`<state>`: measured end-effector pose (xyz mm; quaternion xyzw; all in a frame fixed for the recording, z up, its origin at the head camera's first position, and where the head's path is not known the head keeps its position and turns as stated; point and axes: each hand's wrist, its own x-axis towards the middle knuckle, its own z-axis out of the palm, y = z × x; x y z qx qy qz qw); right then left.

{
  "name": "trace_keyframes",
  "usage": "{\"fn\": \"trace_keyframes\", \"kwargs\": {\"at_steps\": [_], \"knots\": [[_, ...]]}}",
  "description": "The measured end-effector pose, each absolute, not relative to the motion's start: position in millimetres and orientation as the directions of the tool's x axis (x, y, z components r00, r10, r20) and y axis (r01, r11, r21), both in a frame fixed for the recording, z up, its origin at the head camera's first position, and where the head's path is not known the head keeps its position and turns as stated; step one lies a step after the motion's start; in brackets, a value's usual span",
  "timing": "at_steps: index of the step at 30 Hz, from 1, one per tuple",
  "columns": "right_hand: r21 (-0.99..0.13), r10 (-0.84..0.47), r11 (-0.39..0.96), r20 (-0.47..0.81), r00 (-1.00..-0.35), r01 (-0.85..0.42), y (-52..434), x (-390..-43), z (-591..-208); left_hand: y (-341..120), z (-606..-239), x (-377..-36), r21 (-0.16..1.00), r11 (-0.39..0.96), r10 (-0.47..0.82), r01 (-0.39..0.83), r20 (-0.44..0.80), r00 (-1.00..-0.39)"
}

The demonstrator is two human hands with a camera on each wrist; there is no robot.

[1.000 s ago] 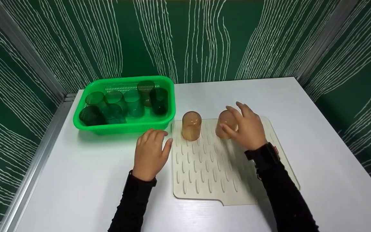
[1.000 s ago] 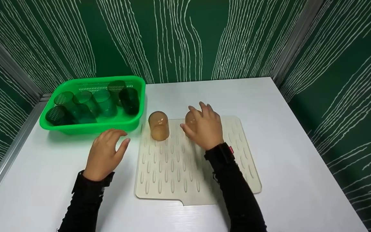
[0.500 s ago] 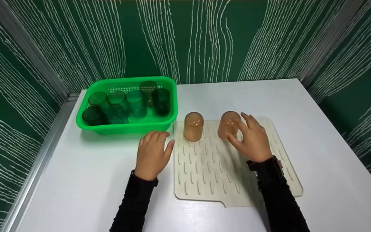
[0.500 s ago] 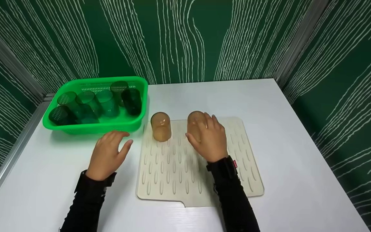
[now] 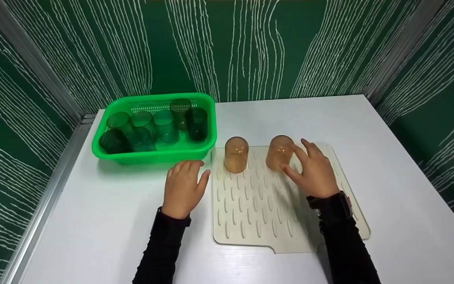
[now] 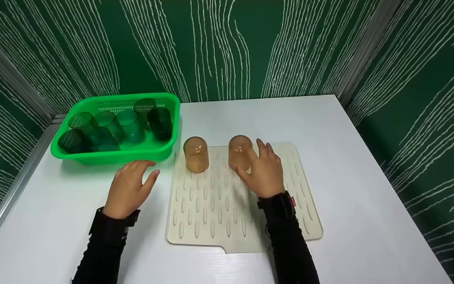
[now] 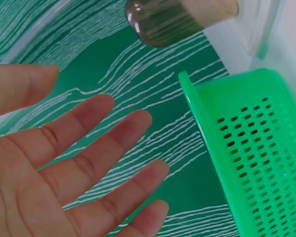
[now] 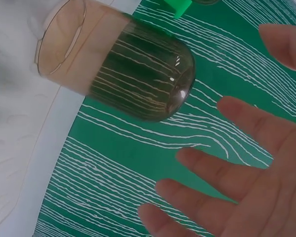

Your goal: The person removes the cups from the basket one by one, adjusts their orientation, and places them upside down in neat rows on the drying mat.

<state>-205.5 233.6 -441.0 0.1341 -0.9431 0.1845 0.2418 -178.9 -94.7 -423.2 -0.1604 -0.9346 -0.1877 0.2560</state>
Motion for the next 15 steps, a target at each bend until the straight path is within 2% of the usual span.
{"fn": "trace_keyframes", "kwargs": {"at_steps": [7, 15], "knots": [[-0.303, -0.134, 0.907, 0.451, -0.882, -0.293, 240.2, -204.9, -441.1, -95.8, -420.7, -190.2, 0.253, 0.880, 0.211, 0.403, 0.551, -0.807], [-0.325, -0.079, 0.918, 0.411, -0.908, -0.227, 244.1, -204.2, -440.6, -92.2, -394.8, -214.4, 0.183, 0.890, 0.279, 0.418, 0.505, -0.817]]}}
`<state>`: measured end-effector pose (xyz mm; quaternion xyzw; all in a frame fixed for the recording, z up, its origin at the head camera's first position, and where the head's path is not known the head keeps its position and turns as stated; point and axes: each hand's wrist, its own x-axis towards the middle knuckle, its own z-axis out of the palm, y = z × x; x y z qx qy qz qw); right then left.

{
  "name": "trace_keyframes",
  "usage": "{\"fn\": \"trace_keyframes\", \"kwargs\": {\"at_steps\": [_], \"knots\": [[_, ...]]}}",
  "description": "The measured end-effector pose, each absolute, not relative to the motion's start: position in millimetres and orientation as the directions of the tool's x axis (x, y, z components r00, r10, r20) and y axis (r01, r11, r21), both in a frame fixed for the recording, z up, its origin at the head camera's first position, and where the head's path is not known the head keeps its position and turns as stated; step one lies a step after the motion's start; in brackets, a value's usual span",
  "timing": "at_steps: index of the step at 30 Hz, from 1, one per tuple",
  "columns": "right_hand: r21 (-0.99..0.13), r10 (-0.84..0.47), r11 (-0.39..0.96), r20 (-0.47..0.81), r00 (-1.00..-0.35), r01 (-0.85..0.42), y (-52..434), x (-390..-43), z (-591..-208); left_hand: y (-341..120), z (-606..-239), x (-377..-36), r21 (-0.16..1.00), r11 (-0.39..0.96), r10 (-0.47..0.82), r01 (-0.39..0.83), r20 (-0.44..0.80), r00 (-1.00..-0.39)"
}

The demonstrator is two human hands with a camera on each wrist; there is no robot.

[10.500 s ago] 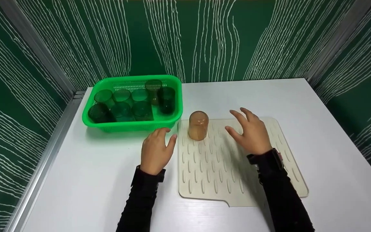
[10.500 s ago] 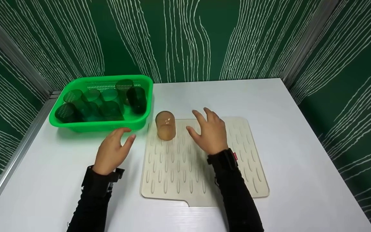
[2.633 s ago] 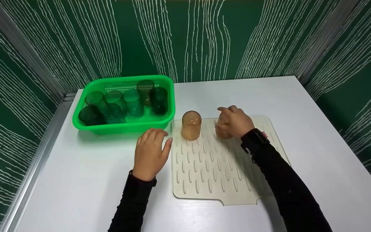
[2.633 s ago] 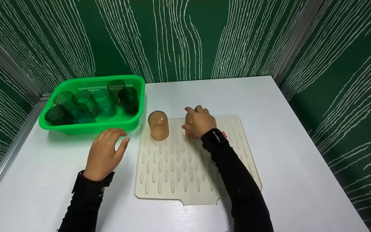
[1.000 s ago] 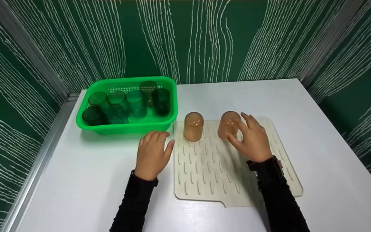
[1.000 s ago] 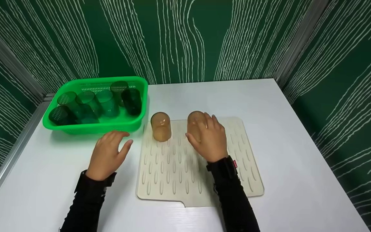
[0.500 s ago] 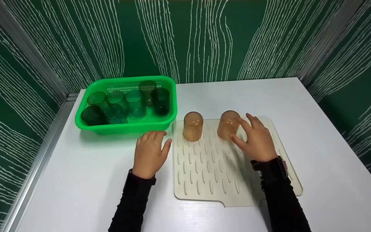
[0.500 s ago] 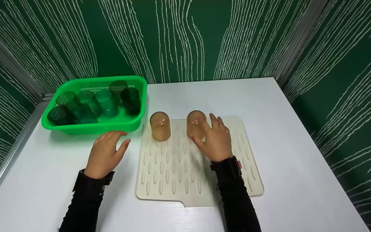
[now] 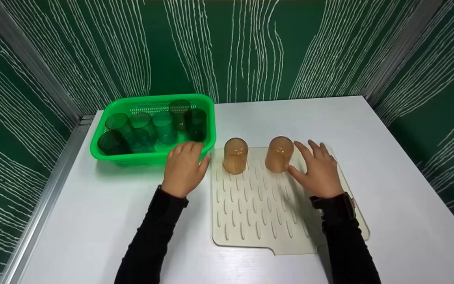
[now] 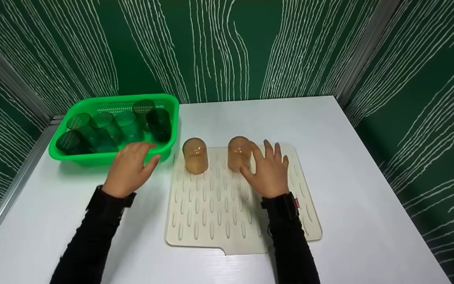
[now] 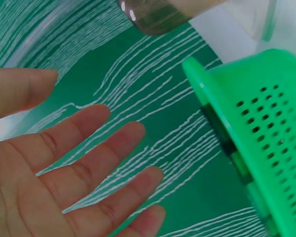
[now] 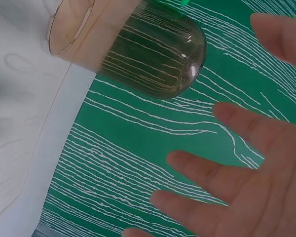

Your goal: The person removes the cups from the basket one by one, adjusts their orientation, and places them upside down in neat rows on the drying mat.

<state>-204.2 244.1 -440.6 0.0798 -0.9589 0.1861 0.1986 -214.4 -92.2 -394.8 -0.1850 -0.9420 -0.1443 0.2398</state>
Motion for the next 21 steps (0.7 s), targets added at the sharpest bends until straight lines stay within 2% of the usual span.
{"fn": "trace_keyframes", "kwargs": {"at_steps": [4, 8, 11, 17, 21], "knots": [[-0.323, -0.072, 0.921, 0.407, -0.911, -0.217, 245.6, -204.0, -440.0, -89.9, -382.5, -236.5, 0.155, 0.904, 0.302, 0.399, 0.428, -0.852], [-0.316, -0.068, 0.925, 0.410, -0.910, -0.212, 246.1, -204.3, -440.6, -88.8, -373.6, -261.5, 0.157, 0.925, 0.300, 0.346, 0.256, -0.919], [-0.308, -0.071, 0.927, 0.416, -0.906, -0.214, 246.7, -204.7, -442.1, -89.0, -370.9, -280.2, 0.140, 0.942, 0.286, 0.306, 0.149, -0.947], [-0.289, -0.086, 0.934, 0.395, -0.915, -0.213, 248.9, -205.4, -444.2, -89.4, -373.4, -309.5, 0.153, 0.961, 0.227, 0.229, 0.033, -0.973], [-0.278, -0.085, 0.940, 0.372, -0.924, -0.198, 250.3, -204.7, -444.5, -86.5, -379.8, -319.7, 0.148, 0.963, 0.227, 0.224, -0.006, -0.974]]}}
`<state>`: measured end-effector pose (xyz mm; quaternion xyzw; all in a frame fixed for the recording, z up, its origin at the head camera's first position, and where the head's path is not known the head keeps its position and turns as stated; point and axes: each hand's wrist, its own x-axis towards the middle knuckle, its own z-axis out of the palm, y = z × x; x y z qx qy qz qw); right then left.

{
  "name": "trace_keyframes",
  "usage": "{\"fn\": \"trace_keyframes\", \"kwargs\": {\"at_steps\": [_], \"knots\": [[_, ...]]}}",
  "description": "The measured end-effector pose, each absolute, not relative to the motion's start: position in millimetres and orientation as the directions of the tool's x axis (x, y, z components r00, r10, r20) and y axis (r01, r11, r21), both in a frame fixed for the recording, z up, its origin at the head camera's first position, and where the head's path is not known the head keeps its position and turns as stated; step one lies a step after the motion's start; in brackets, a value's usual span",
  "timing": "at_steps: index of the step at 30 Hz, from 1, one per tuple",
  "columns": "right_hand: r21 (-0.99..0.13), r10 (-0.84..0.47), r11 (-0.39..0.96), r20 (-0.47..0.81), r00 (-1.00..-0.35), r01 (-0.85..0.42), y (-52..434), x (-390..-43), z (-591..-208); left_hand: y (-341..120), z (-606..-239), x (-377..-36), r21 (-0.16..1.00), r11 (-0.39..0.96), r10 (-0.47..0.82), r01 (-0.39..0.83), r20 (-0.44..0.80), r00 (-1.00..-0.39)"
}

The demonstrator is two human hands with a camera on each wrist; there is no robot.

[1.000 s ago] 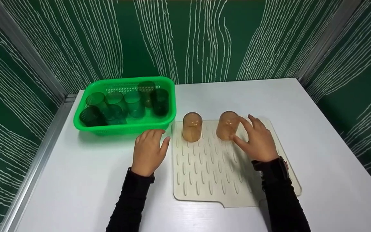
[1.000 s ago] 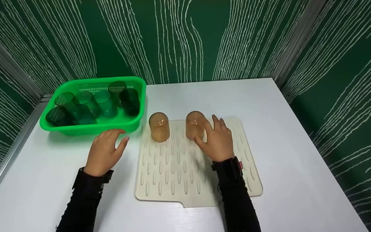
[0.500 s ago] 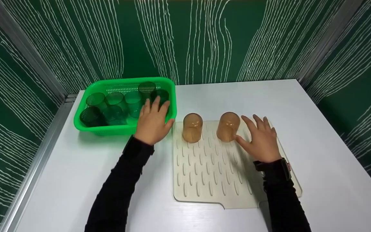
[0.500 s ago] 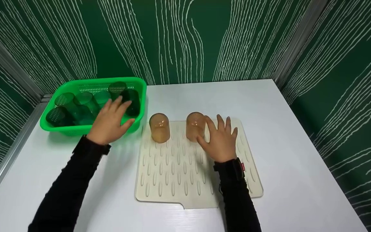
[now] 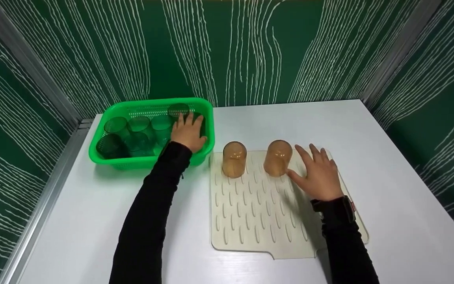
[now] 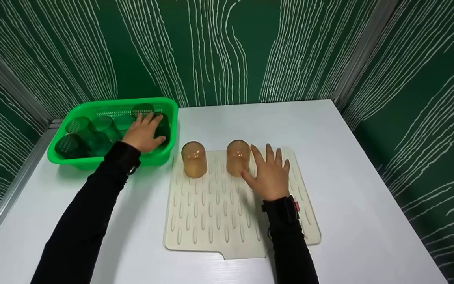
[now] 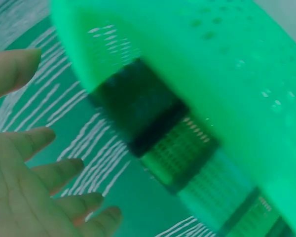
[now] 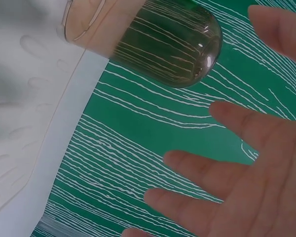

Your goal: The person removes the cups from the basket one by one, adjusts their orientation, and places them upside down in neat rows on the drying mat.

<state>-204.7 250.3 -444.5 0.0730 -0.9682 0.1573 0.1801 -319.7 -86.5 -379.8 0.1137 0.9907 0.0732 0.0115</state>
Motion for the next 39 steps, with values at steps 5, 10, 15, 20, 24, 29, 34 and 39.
{"fn": "trace_keyframes", "kwargs": {"at_steps": [5, 10, 15, 20, 24, 29, 34, 39], "knots": [[-0.279, -0.077, 0.943, 0.352, -0.933, -0.183, 250.2, -203.6, -445.4, -82.7, -385.8, -324.9, 0.097, 0.971, 0.222, 0.218, -0.034, -0.974], [-0.286, -0.071, 0.943, 0.330, -0.941, -0.172, 248.9, -203.5, -446.0, -83.6, -387.6, -328.6, 0.101, 0.977, 0.196, 0.187, -0.090, -0.976], [-0.285, -0.074, 0.942, 0.331, -0.941, -0.175, 248.2, -204.1, -446.9, -86.1, -391.9, -335.4, 0.119, 0.971, 0.220, 0.205, -0.130, -0.967], [-0.284, -0.079, 0.941, 0.339, -0.937, -0.182, 248.4, -203.9, -447.5, -86.2, -398.3, -342.7, 0.079, 0.972, 0.227, 0.221, -0.082, -0.970], [-0.289, -0.079, 0.939, 0.341, -0.937, -0.184, 248.9, -202.8, -446.9, -84.1, -406.3, -345.5, 0.086, 0.969, 0.237, 0.232, -0.055, -0.970], [-0.290, -0.083, 0.938, 0.345, -0.935, -0.190, 248.3, -201.7, -446.8, -83.7, -419.4, -345.4, 0.115, 0.965, 0.236, 0.235, 0.003, -0.972], [-0.288, -0.086, 0.938, 0.348, -0.934, -0.194, 247.5, -201.8, -446.1, -83.2, -424.8, -347.0, 0.058, 0.966, 0.242, 0.253, 0.147, -0.959], [-0.289, -0.090, 0.937, 0.348, -0.933, -0.198, 246.7, -201.4, -445.5, -82.7, -423.1, -346.0, 0.013, 0.968, 0.243, 0.251, 0.210, -0.947]]}}
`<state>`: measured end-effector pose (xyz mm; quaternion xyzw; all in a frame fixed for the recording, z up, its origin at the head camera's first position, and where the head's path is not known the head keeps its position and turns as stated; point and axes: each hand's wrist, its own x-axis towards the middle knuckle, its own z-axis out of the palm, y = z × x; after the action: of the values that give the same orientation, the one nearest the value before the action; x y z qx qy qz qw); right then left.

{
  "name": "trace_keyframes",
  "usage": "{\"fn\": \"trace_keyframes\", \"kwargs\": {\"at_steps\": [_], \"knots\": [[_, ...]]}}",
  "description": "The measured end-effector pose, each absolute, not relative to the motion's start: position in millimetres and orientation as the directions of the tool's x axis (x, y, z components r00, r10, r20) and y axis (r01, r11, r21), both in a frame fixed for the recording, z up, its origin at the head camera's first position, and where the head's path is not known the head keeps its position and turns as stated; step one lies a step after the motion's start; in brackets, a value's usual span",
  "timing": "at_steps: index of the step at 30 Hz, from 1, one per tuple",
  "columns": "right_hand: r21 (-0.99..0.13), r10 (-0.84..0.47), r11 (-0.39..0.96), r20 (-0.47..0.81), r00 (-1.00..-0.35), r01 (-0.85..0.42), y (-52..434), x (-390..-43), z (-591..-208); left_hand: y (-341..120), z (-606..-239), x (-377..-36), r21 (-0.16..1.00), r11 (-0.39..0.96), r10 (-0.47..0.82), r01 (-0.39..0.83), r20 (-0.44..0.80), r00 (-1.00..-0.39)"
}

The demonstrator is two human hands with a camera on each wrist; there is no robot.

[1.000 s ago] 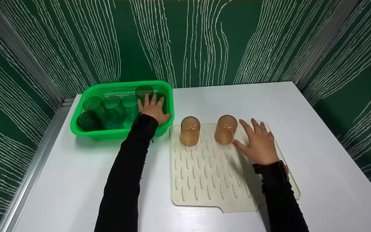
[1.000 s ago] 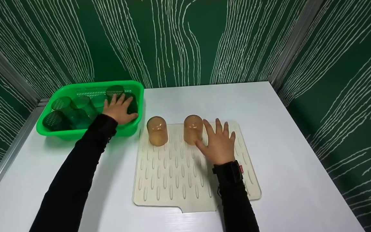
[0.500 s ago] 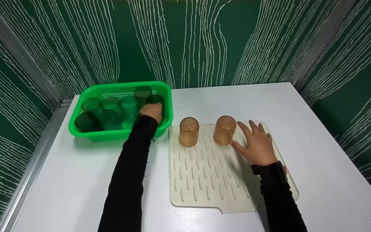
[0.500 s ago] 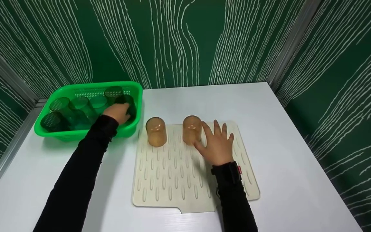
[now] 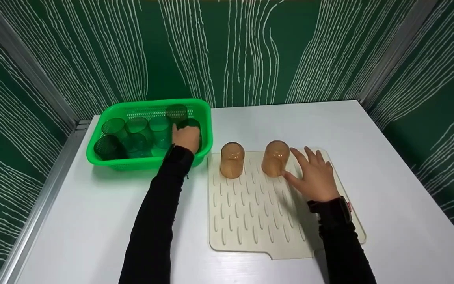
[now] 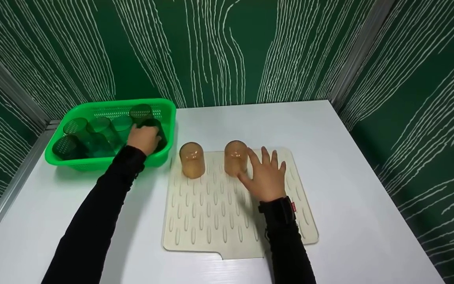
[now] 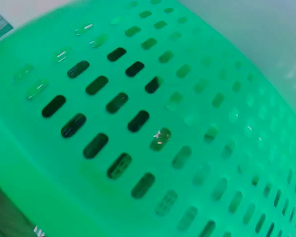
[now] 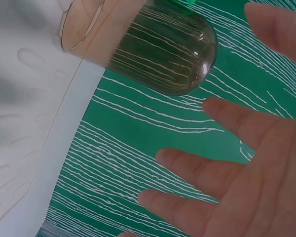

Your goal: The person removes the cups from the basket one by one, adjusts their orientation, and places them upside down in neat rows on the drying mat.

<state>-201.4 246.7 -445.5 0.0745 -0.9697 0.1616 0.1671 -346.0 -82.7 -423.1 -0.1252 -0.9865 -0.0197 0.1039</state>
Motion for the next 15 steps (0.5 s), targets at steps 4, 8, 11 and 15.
{"fn": "trace_keyframes", "kwargs": {"at_steps": [4, 8, 11, 15], "knots": [[-0.286, -0.095, 0.936, 0.354, -0.930, -0.204, 246.1, -201.0, -445.8, -84.3, -416.6, -341.1, -0.021, 0.971, 0.234, 0.237, 0.257, -0.938], [-0.280, -0.103, 0.937, 0.355, -0.929, -0.211, 246.5, -201.0, -446.0, -88.3, -409.2, -336.1, 0.002, 0.967, 0.241, 0.254, 0.306, -0.921], [-0.285, -0.105, 0.935, 0.351, -0.930, -0.213, 246.4, -200.9, -445.3, -91.7, -403.6, -331.1, 0.056, 0.961, 0.237, 0.271, 0.341, -0.910], [-0.302, -0.104, 0.928, 0.359, -0.928, -0.221, 245.3, -200.5, -442.9, -94.2, -396.0, -320.8, 0.083, 0.957, 0.225, 0.278, 0.391, -0.893]]}}
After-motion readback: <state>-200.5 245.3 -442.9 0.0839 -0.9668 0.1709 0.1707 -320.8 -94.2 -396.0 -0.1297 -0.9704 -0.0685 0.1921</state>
